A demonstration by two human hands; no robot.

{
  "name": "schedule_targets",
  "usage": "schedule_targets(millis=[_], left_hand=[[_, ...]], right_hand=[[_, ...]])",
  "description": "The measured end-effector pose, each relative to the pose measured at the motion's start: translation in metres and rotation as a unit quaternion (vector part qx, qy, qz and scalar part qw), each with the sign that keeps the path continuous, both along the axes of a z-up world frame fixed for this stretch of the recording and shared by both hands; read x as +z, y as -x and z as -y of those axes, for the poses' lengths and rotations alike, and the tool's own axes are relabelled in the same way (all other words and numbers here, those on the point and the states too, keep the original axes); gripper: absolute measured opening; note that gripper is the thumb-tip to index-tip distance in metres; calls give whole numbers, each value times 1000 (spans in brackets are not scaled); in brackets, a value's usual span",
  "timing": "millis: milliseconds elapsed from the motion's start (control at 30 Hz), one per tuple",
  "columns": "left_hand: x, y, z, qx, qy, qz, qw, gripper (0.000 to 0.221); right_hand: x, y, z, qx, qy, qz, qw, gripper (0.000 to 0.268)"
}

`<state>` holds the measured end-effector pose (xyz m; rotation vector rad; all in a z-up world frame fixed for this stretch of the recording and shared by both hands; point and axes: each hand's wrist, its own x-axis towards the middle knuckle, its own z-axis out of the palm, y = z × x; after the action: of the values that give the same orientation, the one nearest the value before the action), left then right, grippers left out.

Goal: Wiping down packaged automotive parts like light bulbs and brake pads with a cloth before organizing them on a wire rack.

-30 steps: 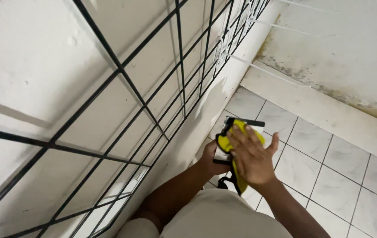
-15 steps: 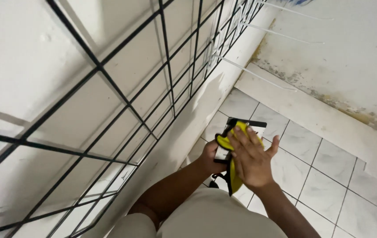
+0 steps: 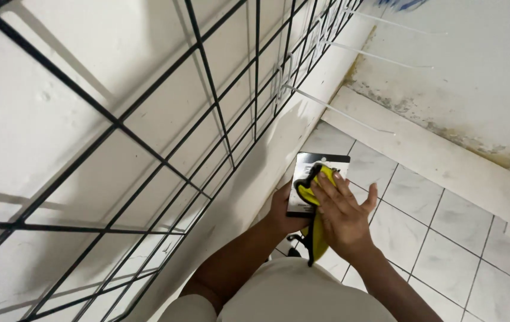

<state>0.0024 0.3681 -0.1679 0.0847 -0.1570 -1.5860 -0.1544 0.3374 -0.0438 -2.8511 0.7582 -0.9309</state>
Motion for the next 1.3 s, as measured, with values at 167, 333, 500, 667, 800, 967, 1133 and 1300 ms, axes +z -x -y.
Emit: schedule_targets(millis=[167,333,500,667,800,967,1133,1300], left_hand=[[45,-5,1,5,84,10,996,42],[38,-13,18,12,191,26,981,54],[26,1,11,417,187,556,695,100],[56,0,24,-108,27,-143,983,77],[33,14,21,-79,10,-140,987,72],[17,22,19,-46,-17,-129,990,64],[26,14,12,-109,146,-193,964,84],[11,18,4,-102,13,-181,978,74]], right_hand=[[-25,-15,-13,69,38,-70,994,56],[-34,-2,20,21,13,-120,992,72],[-20,-12,21,12,77,84,993,33],[-31,-12,19,64,61,53,995,39],[-9,-10,41,44,64,55,996,40],[-18,-19,23,66,67,75,993,41],[-35,-18,3,105,38,90,990,37],[-10,-18,31,82,51,82,992,41]])
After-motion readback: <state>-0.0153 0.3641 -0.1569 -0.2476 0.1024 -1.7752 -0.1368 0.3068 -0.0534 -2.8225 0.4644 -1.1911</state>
